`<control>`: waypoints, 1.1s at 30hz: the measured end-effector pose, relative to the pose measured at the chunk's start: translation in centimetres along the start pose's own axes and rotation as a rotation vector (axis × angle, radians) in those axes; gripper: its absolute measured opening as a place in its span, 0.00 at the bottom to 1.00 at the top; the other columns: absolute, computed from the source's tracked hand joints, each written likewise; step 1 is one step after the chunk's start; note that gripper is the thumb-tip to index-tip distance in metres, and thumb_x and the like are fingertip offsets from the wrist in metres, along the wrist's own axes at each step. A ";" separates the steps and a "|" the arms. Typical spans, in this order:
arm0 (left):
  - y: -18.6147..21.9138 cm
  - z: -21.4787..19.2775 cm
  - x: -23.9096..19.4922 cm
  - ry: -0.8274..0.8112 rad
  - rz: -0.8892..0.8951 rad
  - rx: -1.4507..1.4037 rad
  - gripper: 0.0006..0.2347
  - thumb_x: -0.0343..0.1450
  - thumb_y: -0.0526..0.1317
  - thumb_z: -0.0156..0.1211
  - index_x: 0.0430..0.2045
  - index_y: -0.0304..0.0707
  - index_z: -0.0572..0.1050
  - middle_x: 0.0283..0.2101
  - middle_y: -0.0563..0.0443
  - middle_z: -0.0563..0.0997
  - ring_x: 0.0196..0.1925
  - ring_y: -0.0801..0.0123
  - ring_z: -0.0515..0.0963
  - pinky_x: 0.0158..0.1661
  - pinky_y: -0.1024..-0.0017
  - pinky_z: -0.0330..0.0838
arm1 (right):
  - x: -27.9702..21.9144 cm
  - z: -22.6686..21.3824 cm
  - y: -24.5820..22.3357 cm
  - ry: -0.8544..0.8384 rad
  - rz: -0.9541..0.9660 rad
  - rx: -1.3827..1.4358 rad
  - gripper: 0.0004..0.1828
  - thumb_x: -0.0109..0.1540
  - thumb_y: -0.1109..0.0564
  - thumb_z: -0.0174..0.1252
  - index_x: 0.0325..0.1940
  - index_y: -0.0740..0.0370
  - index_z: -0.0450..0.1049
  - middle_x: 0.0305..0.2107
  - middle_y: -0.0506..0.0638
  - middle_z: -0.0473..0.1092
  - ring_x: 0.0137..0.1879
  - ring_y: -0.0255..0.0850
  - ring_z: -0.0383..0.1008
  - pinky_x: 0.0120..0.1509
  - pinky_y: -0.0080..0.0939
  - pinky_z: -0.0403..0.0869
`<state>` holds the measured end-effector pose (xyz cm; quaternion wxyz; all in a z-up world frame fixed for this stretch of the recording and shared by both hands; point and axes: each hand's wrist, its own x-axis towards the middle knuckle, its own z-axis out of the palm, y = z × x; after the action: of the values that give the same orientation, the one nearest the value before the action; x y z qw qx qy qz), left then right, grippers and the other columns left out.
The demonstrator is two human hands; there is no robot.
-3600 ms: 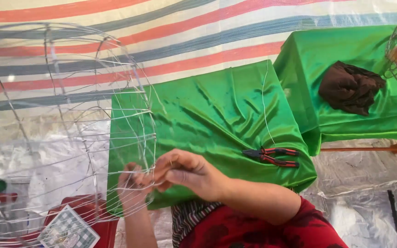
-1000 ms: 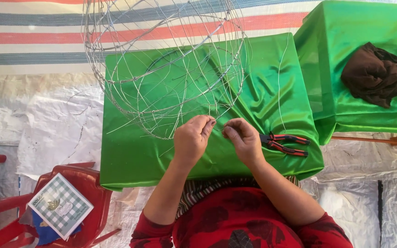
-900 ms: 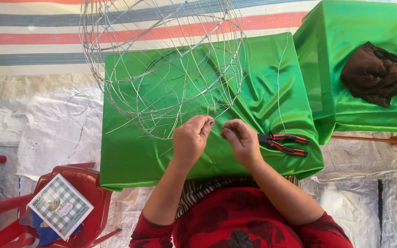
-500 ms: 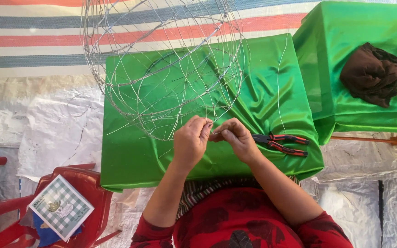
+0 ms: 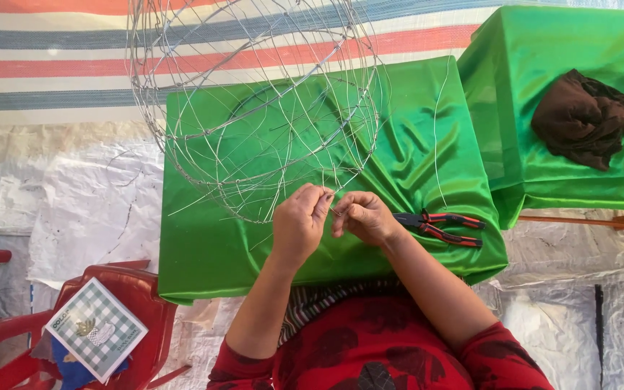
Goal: Securing intersections of a wire frame by twisting thin wire around them using pliers.
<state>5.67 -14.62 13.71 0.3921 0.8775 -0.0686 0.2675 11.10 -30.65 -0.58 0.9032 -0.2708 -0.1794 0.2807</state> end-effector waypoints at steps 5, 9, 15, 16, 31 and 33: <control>-0.2 -0.4 0.2 0.007 0.009 0.033 0.08 0.76 0.41 0.59 0.27 0.41 0.80 0.27 0.51 0.82 0.28 0.55 0.84 0.30 0.66 0.79 | 0.1 5.2 -1.8 -0.081 -0.069 -0.240 0.19 0.69 0.55 0.53 0.38 0.78 0.72 0.19 0.73 0.73 0.26 0.57 0.80 0.36 0.48 0.78; -0.8 -0.3 0.0 -0.007 0.016 -0.003 0.09 0.76 0.41 0.59 0.27 0.40 0.79 0.27 0.49 0.82 0.29 0.53 0.84 0.30 0.65 0.79 | 0.1 2.8 -1.3 -0.051 -0.108 -0.392 0.17 0.71 0.55 0.50 0.39 0.75 0.72 0.20 0.67 0.74 0.28 0.51 0.80 0.37 0.46 0.78; -0.9 -0.1 -0.5 -0.019 0.022 0.040 0.08 0.76 0.41 0.59 0.27 0.41 0.78 0.27 0.50 0.82 0.28 0.53 0.84 0.29 0.64 0.79 | 1.2 3.9 -3.8 -0.188 -0.052 -0.458 0.16 0.69 0.54 0.55 0.40 0.75 0.75 0.23 0.66 0.76 0.31 0.50 0.81 0.41 0.52 0.79; -1.0 0.0 -0.6 -0.018 0.021 0.041 0.08 0.76 0.41 0.59 0.27 0.41 0.78 0.27 0.50 0.82 0.28 0.53 0.84 0.29 0.64 0.79 | 1.4 4.7 -4.5 -0.189 -0.052 -0.458 0.16 0.69 0.54 0.55 0.40 0.75 0.75 0.23 0.66 0.76 0.31 0.50 0.81 0.41 0.52 0.79; -0.7 0.2 -1.0 -0.035 0.072 0.074 0.08 0.76 0.41 0.58 0.29 0.41 0.78 0.27 0.51 0.80 0.29 0.55 0.83 0.31 0.65 0.79 | 0.1 5.9 -3.0 -0.094 -0.169 -0.776 0.19 0.71 0.54 0.52 0.27 0.62 0.75 0.17 0.51 0.75 0.23 0.41 0.73 0.35 0.40 0.74; -0.2 0.1 -0.8 0.006 0.051 0.055 0.08 0.77 0.40 0.58 0.29 0.40 0.80 0.27 0.51 0.80 0.28 0.57 0.83 0.32 0.69 0.78 | -0.4 5.3 -2.7 -0.025 -0.094 -0.730 0.17 0.72 0.53 0.50 0.33 0.64 0.76 0.20 0.52 0.77 0.27 0.39 0.77 0.39 0.41 0.76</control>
<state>5.15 -14.63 13.10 0.3612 0.8850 -0.0826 0.2819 9.38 -30.66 5.16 0.7566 -0.5632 -0.2912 0.1598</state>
